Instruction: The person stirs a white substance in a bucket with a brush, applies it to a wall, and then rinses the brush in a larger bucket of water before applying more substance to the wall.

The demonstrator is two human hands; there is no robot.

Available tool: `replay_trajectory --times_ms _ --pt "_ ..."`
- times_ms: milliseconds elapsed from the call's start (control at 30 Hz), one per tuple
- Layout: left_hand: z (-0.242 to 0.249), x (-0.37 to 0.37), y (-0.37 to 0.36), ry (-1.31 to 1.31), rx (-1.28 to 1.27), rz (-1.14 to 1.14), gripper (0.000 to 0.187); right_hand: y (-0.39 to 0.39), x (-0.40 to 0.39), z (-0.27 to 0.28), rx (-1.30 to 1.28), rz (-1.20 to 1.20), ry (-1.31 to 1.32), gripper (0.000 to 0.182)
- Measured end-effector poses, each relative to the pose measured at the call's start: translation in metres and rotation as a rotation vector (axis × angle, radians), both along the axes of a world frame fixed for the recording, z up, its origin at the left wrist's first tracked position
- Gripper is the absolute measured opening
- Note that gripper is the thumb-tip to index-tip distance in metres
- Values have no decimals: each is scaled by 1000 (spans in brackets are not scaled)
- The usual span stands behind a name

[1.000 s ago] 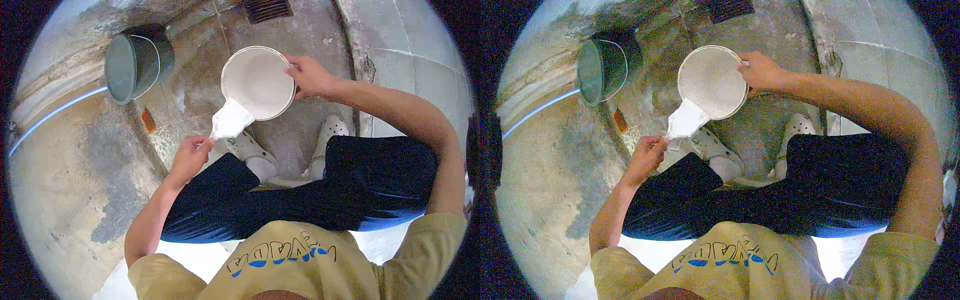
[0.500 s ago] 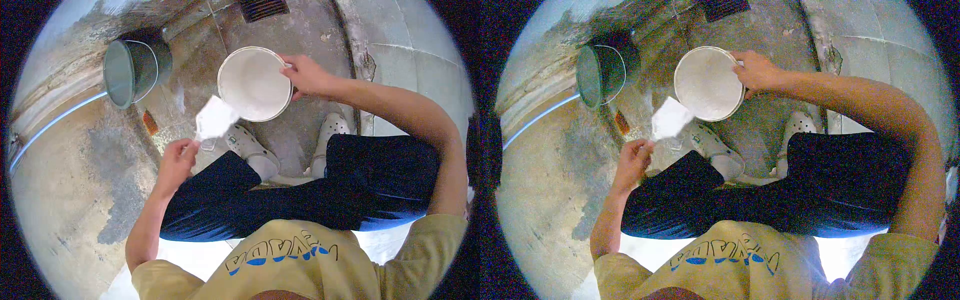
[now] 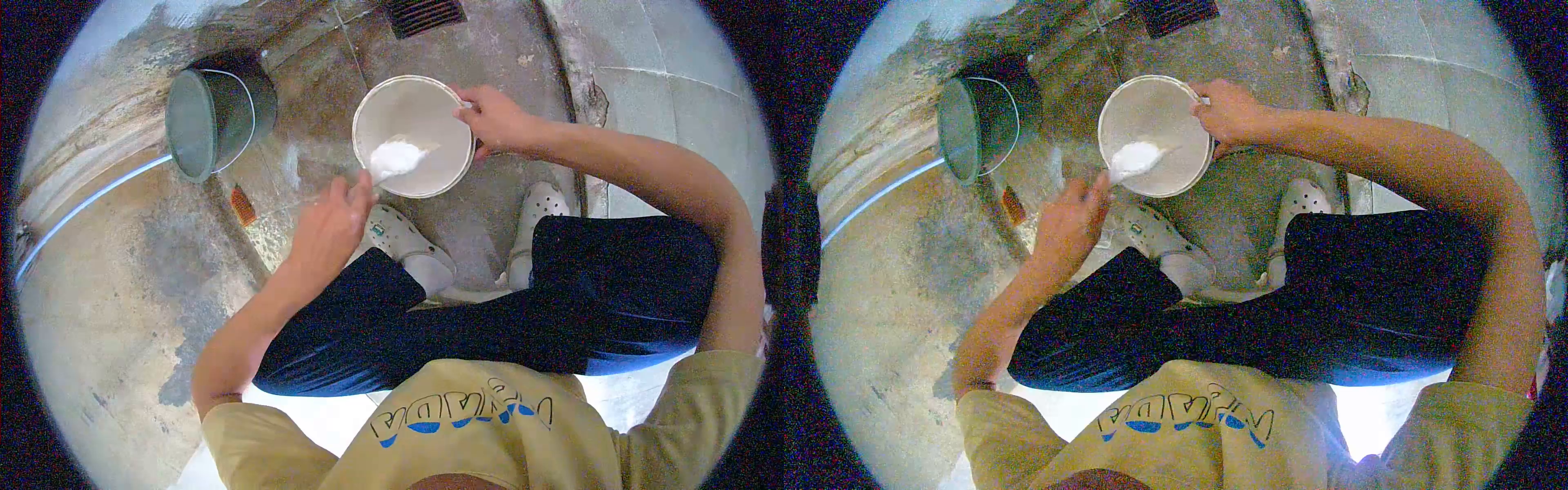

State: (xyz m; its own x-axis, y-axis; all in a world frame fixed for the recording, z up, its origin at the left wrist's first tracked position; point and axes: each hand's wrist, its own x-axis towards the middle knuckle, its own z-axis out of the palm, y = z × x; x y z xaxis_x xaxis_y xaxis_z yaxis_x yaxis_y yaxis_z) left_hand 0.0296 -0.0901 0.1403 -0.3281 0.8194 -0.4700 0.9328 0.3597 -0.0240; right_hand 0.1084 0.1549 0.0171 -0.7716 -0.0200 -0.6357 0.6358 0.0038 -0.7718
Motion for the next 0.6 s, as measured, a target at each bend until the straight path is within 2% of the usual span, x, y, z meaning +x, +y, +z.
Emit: replay_trajectory --times_ms 167,233,300,367,433,600 --pt "-12 14 -33 16 -32 -85 49 -2 2 9 -48 -20 30 44" --pt "-9 19 -38 26 -59 -124 55 -6 4 3 -21 -129 74 36" --pt "-2 21 -39 -22 -92 -111 61 -8 4 1 -27 -147 78 36" --pt "5 23 -42 -27 -128 -100 61 -6 3 1 -35 -161 89 36" --pt "11 22 -45 -30 -169 -90 60 -1 1 3 -78 -41 2 43" --pt "18 21 -44 -59 -177 -90 58 -2 1 5 -88 -33 -4 43"
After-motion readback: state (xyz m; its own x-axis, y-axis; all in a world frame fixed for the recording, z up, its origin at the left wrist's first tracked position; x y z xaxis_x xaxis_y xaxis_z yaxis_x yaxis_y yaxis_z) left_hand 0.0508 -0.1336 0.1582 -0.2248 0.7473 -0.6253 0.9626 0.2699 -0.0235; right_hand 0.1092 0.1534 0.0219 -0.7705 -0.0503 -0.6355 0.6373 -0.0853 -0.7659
